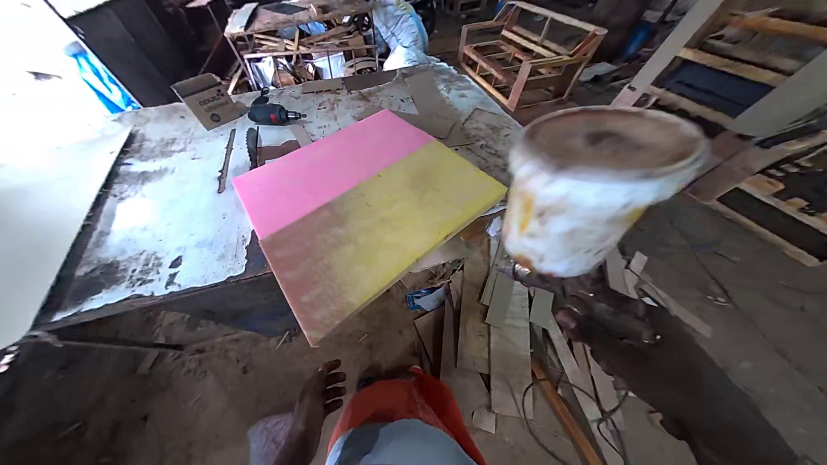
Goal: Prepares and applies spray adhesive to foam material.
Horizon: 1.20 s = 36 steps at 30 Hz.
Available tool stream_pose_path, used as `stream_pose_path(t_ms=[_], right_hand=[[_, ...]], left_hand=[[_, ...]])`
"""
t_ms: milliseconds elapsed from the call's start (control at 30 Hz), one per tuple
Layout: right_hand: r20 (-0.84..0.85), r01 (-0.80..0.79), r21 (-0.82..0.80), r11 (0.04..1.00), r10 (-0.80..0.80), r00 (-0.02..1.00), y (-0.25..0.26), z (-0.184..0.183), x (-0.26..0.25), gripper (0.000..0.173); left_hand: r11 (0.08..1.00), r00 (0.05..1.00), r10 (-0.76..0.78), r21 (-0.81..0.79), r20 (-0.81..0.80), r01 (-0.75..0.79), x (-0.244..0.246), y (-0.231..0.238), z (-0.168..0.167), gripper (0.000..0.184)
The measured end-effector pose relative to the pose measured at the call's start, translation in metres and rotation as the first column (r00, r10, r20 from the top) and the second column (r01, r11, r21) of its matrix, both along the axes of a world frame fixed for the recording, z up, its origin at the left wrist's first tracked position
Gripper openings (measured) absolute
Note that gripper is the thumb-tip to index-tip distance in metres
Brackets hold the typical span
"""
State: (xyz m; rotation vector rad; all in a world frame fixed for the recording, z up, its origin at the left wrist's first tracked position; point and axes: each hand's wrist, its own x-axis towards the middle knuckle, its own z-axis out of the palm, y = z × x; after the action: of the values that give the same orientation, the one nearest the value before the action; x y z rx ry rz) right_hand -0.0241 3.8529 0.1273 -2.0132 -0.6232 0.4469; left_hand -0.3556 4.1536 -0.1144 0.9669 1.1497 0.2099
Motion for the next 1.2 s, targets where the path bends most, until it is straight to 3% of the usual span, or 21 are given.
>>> stream_pose_path(t_ms=[67,200,267,367,467,533,667,700,800,833,867,933,1033,1100,1200], right_hand=[[-0.094,-0.094,0.056,0.994,0.099,0.991,0.004,-0.002,-0.018,0.040],[-0.052,-0.220,0.013,0.975,0.221,0.974,0.010,-0.007,-0.057,0.046],[-0.149,-0.204,0.053,0.978,0.210,0.966,0.013,-0.006,-0.080,0.037],[-0.003,-0.192,0.139,0.972,0.194,0.981,0.010,-0.020,-0.111,0.050],[-0.105,-0.126,0.268,0.955,0.159,0.982,0.009,-0.025,-0.151,0.041],[-0.032,-0.099,0.258,0.961,0.111,0.993,0.008,-0.028,-0.174,0.049],[0.071,-0.060,0.239,0.969,0.044,0.996,0.015,-0.025,-0.204,0.036],[0.097,-0.046,0.238,0.970,0.024,0.995,0.013,-0.024,-0.210,0.038],[-0.031,-0.029,0.354,0.935,0.042,0.999,0.000,-0.013,-0.232,0.027],[-0.025,0.007,0.378,0.926,0.003,1.000,-0.006,-0.012,-0.241,0.027],[0.015,0.039,0.403,0.914,-0.049,0.999,-0.012,-0.014,-0.250,0.029],[0.052,0.068,0.487,0.871,-0.106,0.993,-0.033,-0.017,-0.263,0.028],[0.029,0.109,0.597,0.795,-0.157,0.987,-0.086,-0.021,-0.274,0.020],[0.005,0.180,0.640,0.747,-0.239,0.971,-0.131,-0.025,-0.275,0.020],[-0.094,0.371,0.691,0.620,-0.432,0.897,-0.205,-0.029,-0.285,0.025]], left_hand=[[1.000,1.000,-0.015,-0.013,-0.010,0.015,-0.008,-0.013,-0.007,0.051],[0.998,0.999,-0.045,-0.033,0.002,0.045,-0.021,-0.036,-0.011,0.043],[0.996,0.996,-0.082,-0.029,0.033,0.083,-0.024,-0.043,-0.010,0.040],[0.989,0.987,-0.144,0.000,0.077,0.145,-0.027,-0.054,-0.005,0.037],[0.967,0.958,-0.254,0.034,0.133,0.251,-0.031,-0.074,0.004,0.035],[0.920,0.904,-0.391,0.085,0.172,0.382,-0.035,-0.094,0.007,0.035],[0.689,0.667,-0.724,0.237,0.177,0.685,-0.047,-0.142,0.004,0.049],[0.621,0.598,-0.783,0.269,0.171,0.736,-0.050,-0.156,0.004,0.061],[0.446,0.424,-0.893,0.407,0.147,0.797,-0.052,-0.199,0.012,0.098],[0.394,0.365,-0.918,0.466,0.155,0.793,-0.053,-0.212,0.012,0.096],[0.343,0.304,-0.939,0.533,0.163,0.774,-0.053,-0.224,0.007,0.084],[0.212,0.156,-0.977,0.631,0.144,0.746,-0.050,-0.247,-0.017,0.043],[-0.066,-0.072,-0.997,0.478,-0.007,0.876,-0.047,-0.278,-0.044,0.038],[-0.146,-0.107,-0.987,0.386,-0.119,0.911,-0.040,-0.298,-0.048,0.041],[-0.183,-0.038,-0.961,0.525,-0.276,0.831,-0.030,-0.330,-0.054,0.039]])
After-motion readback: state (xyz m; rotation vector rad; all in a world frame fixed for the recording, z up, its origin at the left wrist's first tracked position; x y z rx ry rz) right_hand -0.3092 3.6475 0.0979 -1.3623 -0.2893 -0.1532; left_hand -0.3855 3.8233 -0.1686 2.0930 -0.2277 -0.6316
